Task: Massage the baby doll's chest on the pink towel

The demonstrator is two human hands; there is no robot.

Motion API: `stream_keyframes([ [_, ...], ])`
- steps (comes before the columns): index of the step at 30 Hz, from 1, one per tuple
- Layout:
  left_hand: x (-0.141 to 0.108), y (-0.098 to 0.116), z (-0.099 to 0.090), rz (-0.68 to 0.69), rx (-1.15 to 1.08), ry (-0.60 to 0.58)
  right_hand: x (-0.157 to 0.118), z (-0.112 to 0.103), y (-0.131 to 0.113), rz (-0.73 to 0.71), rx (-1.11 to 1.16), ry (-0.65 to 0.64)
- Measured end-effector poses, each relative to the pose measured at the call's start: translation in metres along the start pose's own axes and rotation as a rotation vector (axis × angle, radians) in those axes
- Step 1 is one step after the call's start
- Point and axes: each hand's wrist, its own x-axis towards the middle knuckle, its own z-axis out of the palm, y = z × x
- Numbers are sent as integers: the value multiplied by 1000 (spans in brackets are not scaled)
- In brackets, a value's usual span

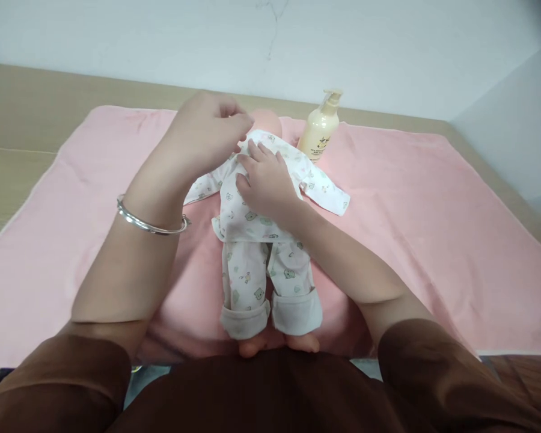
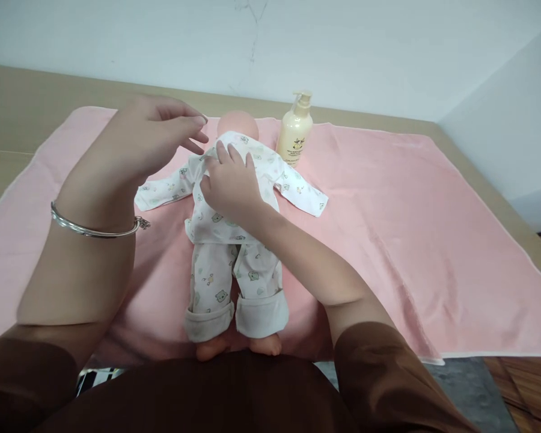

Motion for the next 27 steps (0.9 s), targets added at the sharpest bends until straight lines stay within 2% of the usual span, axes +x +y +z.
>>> stream_keyframes([
  [4, 1, -2, -5, 58, -185, 44, -3, -5, -5, -26, -28, -13],
  [8, 3, -9, -11, 207, -496, 29, -2, -4, -4, 5, -33, -17],
  [10, 3, -12, -14, 292, -662, 16, -2, -11, -5, -10, 2, -29],
  [12, 3, -14, -17, 348, -742, 54, -2, -20, -6, -19, 35, -23],
  [15, 3, -16, -22, 321, -769, 134, 2, -20, -1, 0, 32, 8],
  [20, 2, -15, -23, 212, -883, 126, 10, -4, 16, -8, -27, -21],
  [23, -1, -15, -18, 257, -1031, 175, 7, -20, 14, -51, -58, 16],
  [25, -2, -15, -14, 300, -1111, 178, 4, -33, 10, -28, -103, 30],
  [27, -3, -15, -12, 321, -1171, 166, 4, -34, 8, -9, -122, 31],
])
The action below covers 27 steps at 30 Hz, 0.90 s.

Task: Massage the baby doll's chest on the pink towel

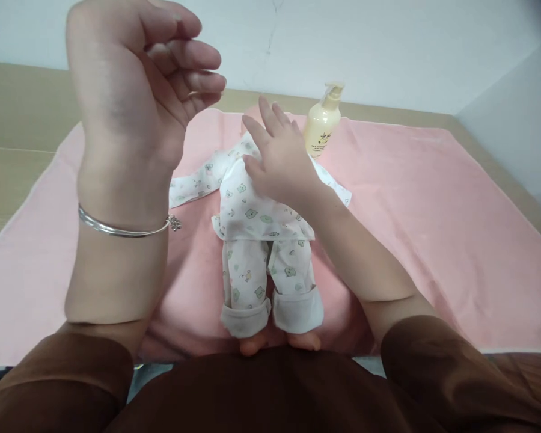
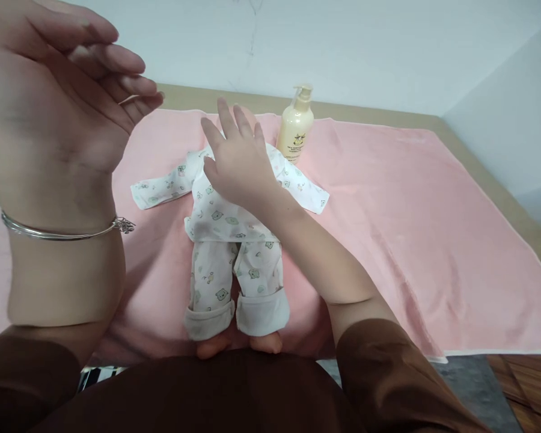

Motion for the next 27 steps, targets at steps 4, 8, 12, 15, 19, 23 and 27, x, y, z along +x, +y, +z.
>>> stream_keyframes([
  [4, -4, 3, 6, -59, -13, 66, 6, 30, 3, -105, 94, -1],
  [8, -13, 9, 17, -64, 55, 79, 9, 34, 6, -157, 127, -12],
  [12, -17, 3, 23, 71, 126, 36, 5, -7, 12, -141, 104, 117],
  [15, -10, -8, 23, 170, 152, 77, 1, -35, 28, -148, 194, 345],
  [19, 2, -20, 24, -252, -166, 77, 0, -52, 58, -54, 316, 565],
  [23, 12, -23, 35, -646, -486, -85, 5, -57, 86, 152, 442, 573],
  [27, 34, -32, 59, -662, -499, -144, 20, -43, 119, 126, 425, 582],
])
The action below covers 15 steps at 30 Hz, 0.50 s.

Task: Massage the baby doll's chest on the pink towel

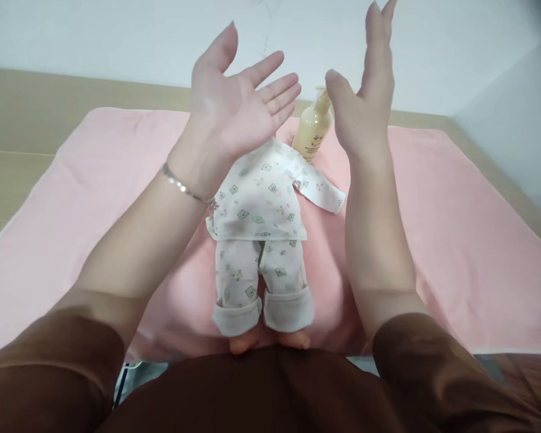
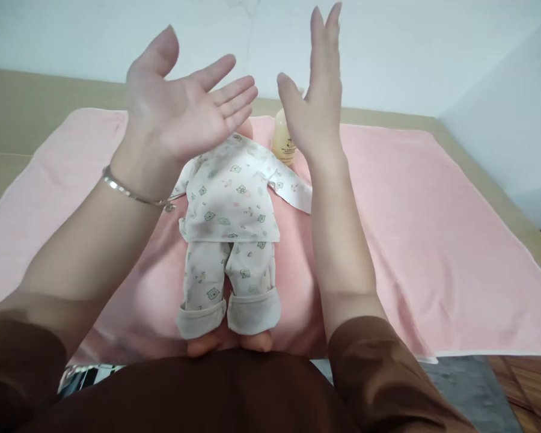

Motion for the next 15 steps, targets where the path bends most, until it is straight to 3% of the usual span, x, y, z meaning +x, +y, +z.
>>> stream_keyframes([
  [4, 47, -5, 14, 31, 18, 8, 14, 31, 49, 16, -59, -141],
  [7, 81, -11, 17, 60, -6, 82, 17, 53, 72, 84, -23, -229],
  [11, 111, -22, 16, -45, -192, 114, 12, 63, 74, 104, 33, -305],
  [15, 121, -35, 16, -101, -311, 58, 11, 74, 75, 116, -14, -241],
])
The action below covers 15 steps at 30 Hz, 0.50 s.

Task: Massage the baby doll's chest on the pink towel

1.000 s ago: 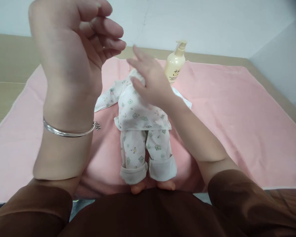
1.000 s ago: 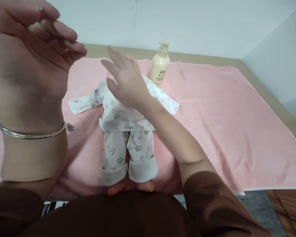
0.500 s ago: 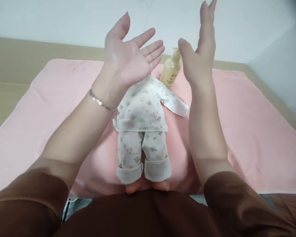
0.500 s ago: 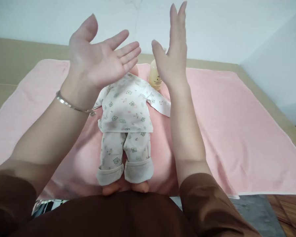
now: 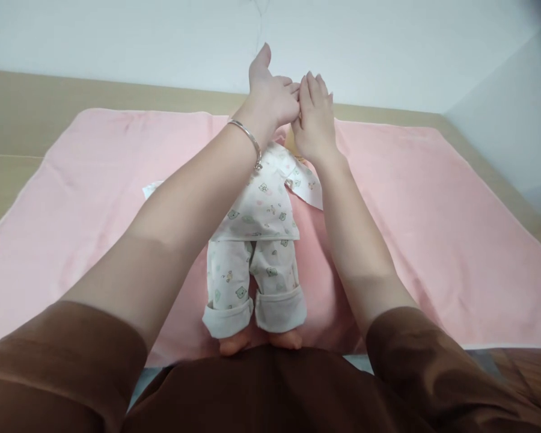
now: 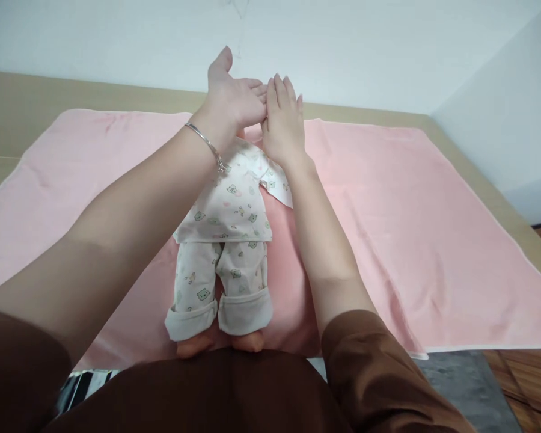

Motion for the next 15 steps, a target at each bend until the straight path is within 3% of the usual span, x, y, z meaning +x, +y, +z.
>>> stream_keyframes([
  [4, 0, -4, -2, -44, -4, -95, 8, 9, 8, -12, -18, 72],
  [12, -2, -4, -4, -14, 89, -106, 9, 13, 13, -22, -18, 66],
  [15, 1, -4, -8, 17, 102, -54, 7, 14, 11, -21, -65, 53],
])
